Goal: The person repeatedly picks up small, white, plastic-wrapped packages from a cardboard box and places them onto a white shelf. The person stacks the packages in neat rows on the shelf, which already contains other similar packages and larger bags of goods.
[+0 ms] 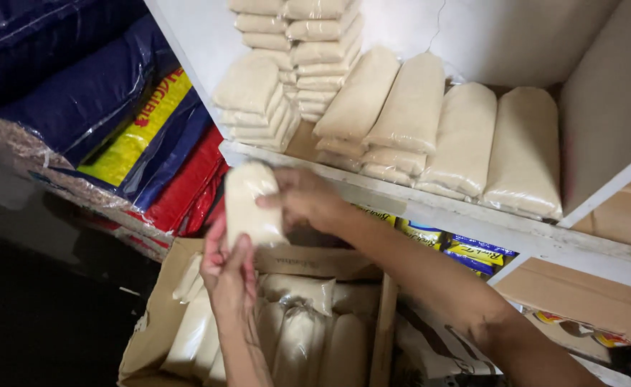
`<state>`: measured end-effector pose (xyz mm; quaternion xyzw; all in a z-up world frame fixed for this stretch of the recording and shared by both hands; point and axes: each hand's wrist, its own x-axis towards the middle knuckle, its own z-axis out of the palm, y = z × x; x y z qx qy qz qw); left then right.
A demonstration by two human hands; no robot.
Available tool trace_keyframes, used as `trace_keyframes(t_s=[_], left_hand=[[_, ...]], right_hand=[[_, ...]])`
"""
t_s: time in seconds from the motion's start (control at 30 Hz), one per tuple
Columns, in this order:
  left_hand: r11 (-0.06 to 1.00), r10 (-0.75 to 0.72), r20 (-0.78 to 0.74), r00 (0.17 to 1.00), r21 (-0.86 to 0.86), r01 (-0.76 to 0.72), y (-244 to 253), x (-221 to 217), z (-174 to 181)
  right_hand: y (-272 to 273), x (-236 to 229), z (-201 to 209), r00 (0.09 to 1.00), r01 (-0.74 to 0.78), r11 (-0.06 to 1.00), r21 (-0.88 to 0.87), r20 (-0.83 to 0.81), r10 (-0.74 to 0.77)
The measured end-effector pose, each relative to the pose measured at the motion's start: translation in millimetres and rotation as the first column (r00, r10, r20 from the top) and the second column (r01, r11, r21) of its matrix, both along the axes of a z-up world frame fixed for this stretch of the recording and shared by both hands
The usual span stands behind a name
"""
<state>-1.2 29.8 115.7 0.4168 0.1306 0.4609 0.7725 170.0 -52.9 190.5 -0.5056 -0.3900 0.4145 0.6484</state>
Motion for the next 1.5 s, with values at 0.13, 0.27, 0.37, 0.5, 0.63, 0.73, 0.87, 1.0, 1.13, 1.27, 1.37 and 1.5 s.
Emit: trace_keyframes(t_s=[0.13,0.27,0.37,0.5,0.63,0.73,0.87,1.0,1.13,1.27,1.37,1.5], left_hand=[[0.985,-0.159,0.410,0.898,0.132,0.114,-2,29,26],[0.917,0.043,0.111,0.993,0.390,-0.084,-17,68,23],[0.483,0.370,-0.023,0.929,0.859,-0.171,-20,89,22],[0.303,0.409,0.042,0.912,0.936,-0.179,-19,109,50],[0.089,0.502,0.135,0.854,0.975,-0.206,-6,135,85],[0.033,0.619,0.065,0.782,0.993,-0.109,4,152,98],[0.057,0.708,-0.079,0.702,0.997,0.055,15,169,88],[-0.042,0.679,0.034,0.733,0.999,-0.008,26,171,66],[-0.024,0.639,0.017,0.769,1.000,-0.003,29,170,59],[0.006,0.634,-0.014,0.773,1.000,0.013,27,168,62],[0.003,0.643,-0.018,0.766,1.000,0.021,26,168,62],[0.001,0.644,-0.004,0.765,1.000,0.004,27,170,60]], right_hand=[[24,17,62,0.983,0.182,0.982,-0.054,0.028,-0.181],[38,44,137,0.924,0.319,0.947,-0.034,0.231,-0.303],[53,83,177,0.907,0.383,0.910,0.159,0.124,-0.403],[73,164,202,0.830,0.501,0.835,0.227,0.147,-0.538],[72,215,216,0.854,0.423,0.832,0.359,0.150,-0.499],[73,217,223,0.786,0.536,0.762,0.364,0.113,-0.607],[91,228,233,0.785,0.529,0.754,0.389,0.113,-0.609],[120,249,236,0.782,0.563,0.781,0.269,0.130,-0.609],[139,265,237,0.764,0.616,0.776,0.132,0.141,-0.630],[138,271,234,0.831,0.548,0.834,0.063,0.080,-0.551],[131,271,232,0.711,0.616,0.787,0.034,0.407,-0.574],[128,279,232,0.332,0.581,0.782,0.227,0.811,-0.482]])
